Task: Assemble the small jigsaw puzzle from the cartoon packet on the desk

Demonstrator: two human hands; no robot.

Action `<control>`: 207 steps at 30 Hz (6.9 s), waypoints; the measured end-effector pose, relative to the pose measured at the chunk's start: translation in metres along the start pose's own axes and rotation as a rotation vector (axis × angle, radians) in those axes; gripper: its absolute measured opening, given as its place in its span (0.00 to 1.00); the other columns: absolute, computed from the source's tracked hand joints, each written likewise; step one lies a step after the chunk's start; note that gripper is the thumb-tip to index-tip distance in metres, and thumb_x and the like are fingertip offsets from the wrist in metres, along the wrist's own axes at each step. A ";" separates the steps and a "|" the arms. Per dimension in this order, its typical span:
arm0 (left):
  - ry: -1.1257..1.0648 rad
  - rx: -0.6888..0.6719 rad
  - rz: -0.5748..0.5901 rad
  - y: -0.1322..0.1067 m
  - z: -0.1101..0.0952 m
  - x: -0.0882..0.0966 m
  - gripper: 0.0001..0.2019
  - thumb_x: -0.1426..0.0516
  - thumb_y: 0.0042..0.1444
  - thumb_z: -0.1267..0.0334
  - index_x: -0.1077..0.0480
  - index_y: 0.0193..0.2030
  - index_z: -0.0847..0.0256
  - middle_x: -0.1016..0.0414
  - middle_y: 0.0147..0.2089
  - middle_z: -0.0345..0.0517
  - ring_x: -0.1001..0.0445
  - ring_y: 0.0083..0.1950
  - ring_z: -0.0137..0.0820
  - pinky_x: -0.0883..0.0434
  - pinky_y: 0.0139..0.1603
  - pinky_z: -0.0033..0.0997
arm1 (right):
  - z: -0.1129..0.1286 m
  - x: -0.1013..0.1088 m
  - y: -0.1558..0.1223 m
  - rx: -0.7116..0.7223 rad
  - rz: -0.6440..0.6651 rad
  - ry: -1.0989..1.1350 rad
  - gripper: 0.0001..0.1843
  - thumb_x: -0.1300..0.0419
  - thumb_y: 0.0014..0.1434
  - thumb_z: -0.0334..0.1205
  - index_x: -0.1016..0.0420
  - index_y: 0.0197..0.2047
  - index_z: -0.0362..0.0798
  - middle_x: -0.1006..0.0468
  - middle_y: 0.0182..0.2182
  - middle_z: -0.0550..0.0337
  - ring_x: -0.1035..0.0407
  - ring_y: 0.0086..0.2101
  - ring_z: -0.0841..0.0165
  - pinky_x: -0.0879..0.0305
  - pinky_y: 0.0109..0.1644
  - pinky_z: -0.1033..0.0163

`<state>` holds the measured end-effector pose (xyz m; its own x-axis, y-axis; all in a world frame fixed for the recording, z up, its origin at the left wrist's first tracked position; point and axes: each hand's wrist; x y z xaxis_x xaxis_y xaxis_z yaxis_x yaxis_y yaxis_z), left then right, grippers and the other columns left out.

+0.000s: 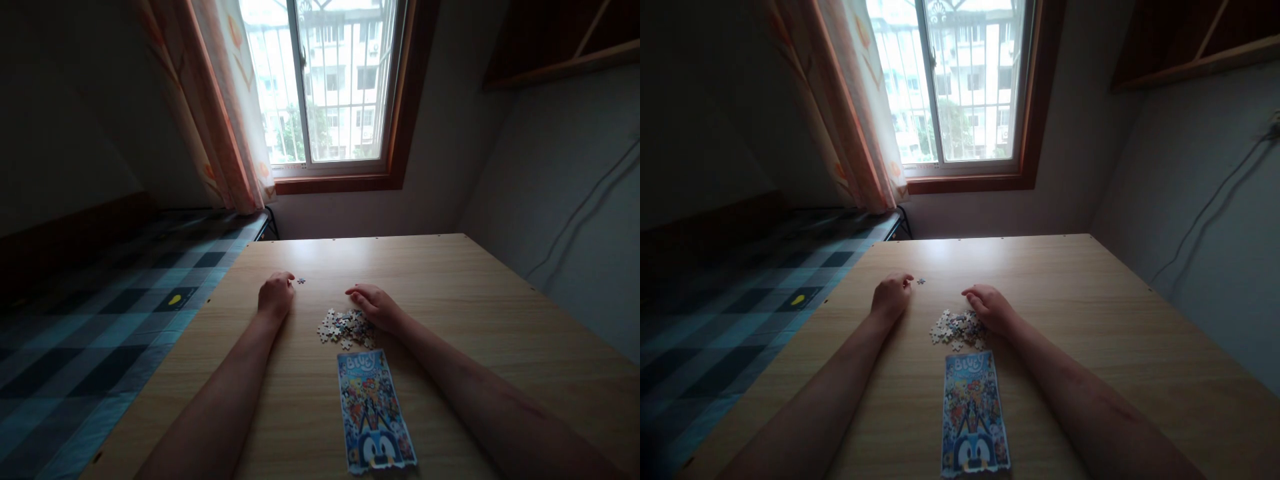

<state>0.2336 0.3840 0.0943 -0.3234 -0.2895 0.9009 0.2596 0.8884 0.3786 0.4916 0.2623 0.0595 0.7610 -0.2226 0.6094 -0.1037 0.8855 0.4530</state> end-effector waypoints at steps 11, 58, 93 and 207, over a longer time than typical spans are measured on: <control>-0.007 -0.008 0.019 -0.002 0.003 -0.002 0.16 0.46 0.60 0.66 0.22 0.50 0.61 0.20 0.50 0.50 0.24 0.51 0.38 0.30 0.56 0.33 | 0.000 0.000 0.000 0.017 0.005 0.007 0.19 0.52 0.70 0.45 0.21 0.46 0.47 0.19 0.45 0.51 0.27 0.48 0.61 0.34 0.55 0.55; 0.140 0.184 0.305 0.041 0.003 -0.034 0.35 0.67 0.66 0.43 0.49 0.74 0.53 0.53 0.76 0.59 0.56 0.76 0.49 0.57 0.69 0.65 | -0.002 -0.004 0.003 0.049 0.025 -0.031 0.19 0.52 0.70 0.43 0.20 0.44 0.48 0.19 0.43 0.53 0.27 0.47 0.63 0.36 0.57 0.57; 0.325 0.024 0.343 0.018 -0.053 0.008 0.16 0.47 0.57 0.69 0.23 0.49 0.65 0.21 0.47 0.61 0.23 0.48 0.43 0.26 0.43 0.36 | -0.007 -0.004 0.002 0.070 0.044 -0.022 0.17 0.50 0.69 0.41 0.20 0.44 0.48 0.19 0.44 0.53 0.27 0.47 0.63 0.36 0.58 0.56; 0.252 0.033 0.374 0.047 -0.049 -0.030 0.33 0.57 0.67 0.50 0.43 0.70 0.72 0.48 0.73 0.65 0.38 0.69 0.48 0.31 0.59 0.44 | 0.001 -0.004 -0.002 0.031 0.039 -0.022 0.22 0.54 0.71 0.46 0.19 0.46 0.50 0.20 0.47 0.53 0.29 0.51 0.59 0.38 0.60 0.52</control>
<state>0.3004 0.4170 0.0953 0.0200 -0.0205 0.9996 0.2857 0.9582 0.0139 0.4876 0.2611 0.0568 0.7418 -0.1973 0.6409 -0.1532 0.8806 0.4484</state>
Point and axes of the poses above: each hand's wrist, its own y-axis towards the middle knuckle, its own x-axis out of the back of the hand, z = x × y
